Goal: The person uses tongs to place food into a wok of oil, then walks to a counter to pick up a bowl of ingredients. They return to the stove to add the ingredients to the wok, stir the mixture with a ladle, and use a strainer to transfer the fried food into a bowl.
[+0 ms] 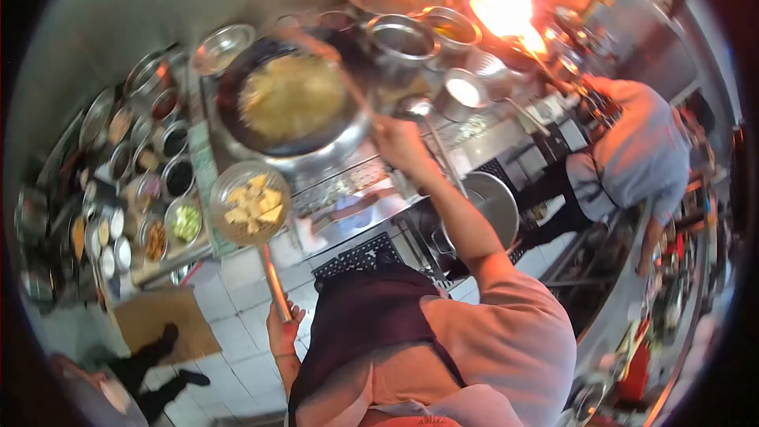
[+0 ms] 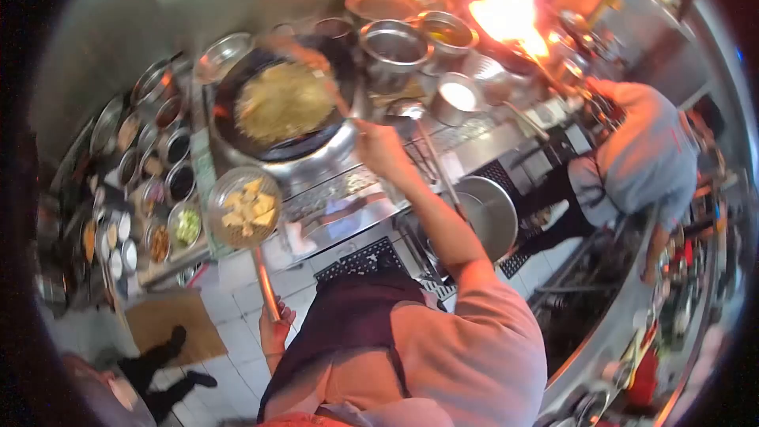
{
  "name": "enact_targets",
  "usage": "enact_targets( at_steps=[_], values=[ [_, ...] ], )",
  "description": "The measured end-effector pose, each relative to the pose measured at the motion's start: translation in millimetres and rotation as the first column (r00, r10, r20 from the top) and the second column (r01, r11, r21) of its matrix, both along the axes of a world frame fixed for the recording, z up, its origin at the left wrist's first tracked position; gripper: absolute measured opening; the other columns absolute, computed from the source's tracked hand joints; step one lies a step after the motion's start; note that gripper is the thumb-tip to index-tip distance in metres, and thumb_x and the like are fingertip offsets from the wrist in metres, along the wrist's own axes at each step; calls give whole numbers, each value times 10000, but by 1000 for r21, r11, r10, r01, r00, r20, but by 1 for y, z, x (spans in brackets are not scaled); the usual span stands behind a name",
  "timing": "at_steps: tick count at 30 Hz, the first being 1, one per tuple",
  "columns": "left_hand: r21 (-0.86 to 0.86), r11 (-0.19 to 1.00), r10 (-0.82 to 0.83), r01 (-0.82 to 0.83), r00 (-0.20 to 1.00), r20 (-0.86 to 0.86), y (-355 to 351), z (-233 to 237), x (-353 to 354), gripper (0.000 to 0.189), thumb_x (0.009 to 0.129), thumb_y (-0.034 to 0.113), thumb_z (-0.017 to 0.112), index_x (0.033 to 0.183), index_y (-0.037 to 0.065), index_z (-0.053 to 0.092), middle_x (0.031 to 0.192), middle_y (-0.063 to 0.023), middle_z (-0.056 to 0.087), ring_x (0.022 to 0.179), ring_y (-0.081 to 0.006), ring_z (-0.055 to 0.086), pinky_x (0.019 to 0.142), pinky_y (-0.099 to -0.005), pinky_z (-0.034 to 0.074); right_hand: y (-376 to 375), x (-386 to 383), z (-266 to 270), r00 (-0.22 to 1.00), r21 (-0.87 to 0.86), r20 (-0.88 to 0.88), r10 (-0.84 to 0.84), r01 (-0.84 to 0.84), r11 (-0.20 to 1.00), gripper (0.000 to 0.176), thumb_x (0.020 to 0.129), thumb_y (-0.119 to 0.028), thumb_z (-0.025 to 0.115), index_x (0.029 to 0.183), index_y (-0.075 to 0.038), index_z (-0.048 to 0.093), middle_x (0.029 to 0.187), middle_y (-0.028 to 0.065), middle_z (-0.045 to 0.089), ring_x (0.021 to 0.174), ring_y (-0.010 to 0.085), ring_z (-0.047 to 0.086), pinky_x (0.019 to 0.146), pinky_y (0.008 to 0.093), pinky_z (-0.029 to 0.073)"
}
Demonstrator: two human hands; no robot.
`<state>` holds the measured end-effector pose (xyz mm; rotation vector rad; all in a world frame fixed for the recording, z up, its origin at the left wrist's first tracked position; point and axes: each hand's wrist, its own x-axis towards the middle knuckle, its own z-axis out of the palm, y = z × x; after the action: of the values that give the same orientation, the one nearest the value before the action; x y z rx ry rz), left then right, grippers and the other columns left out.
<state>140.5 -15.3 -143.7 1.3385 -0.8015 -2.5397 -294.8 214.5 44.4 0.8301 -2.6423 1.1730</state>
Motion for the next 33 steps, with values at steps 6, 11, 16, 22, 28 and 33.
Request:
enact_targets(
  at_steps=[6, 11, 16, 22, 28, 33],
  values=[
    [113, 993, 29, -19, 996, -86, -4, 14, -16, 390, 960, 434, 562, 1049, 59, 623, 835, -37, 592, 701, -191, 583, 707, -395, 529, -36, 8, -4, 999, 250, -35, -34, 41, 967, 484, 843, -280, 683, 1282, -98, 592, 913, 211, 682, 856, 406, 667, 748, 507, 538],
    [66, 997, -29, 34, 997, -73, -8, 49, -32, 434, 984, 494, 497, 1062, 76, 584, 815, -47, 602, 606, -173, 579, 611, -354, 527, -24, 20, -26, 991, -13, -115, -65, 64, 998, 444, 863, -285, 708, 1221, -40, 616, 1025, 205, 642, 942, 383, 645, 784, 439, 530],
    [46, 997, -60, 65, 993, -101, -9, 50, -38, 426, 980, 501, 498, 1063, 89, 567, 812, -52, 592, 582, -174, 567, 558, -361, 538, 20, 55, -20, 963, -278, -156, -221, 172, 945, 298, 876, -128, 690, 1120, 37, 651, 1040, 192, 642, 897, 354, 644, 778, 405, 518],
    [105, 981, -166, 163, 986, 27, -15, 60, -46, 383, 979, 450, 501, 1156, 115, 554, 869, -53, 591, 558, -167, 546, 497, -343, 530, 59, 138, -43, 948, -64, -40, -316, 313, 948, 184, 930, -98, 610, 1024, 44, 679, 882, 185, 672, 755, 257, 650, 699, 342, 513],
    [152, 957, -234, 249, 966, -112, -21, 84, -54, 293, 902, 173, 619, 1160, 94, 506, 733, -11, 479, 496, -125, 451, 422, -304, 401, 67, 191, -51, 941, 27, 207, -269, 270, 963, 200, 946, -101, 606, 1062, 41, 685, 832, 143, 670, 724, 179, 623, 669, 309, 494],
    [41, 975, -218, 220, 975, -53, -13, 114, -52, 303, 843, 83, 591, 1119, 66, 467, 707, -27, 469, 466, -126, 443, 392, -286, 384, 98, 196, -62, 965, 55, 152, -216, 210, 976, 208, 943, -111, 610, 1055, 49, 681, 828, 174, 674, 727, 244, 651, 679, 341, 503]
  ],
)
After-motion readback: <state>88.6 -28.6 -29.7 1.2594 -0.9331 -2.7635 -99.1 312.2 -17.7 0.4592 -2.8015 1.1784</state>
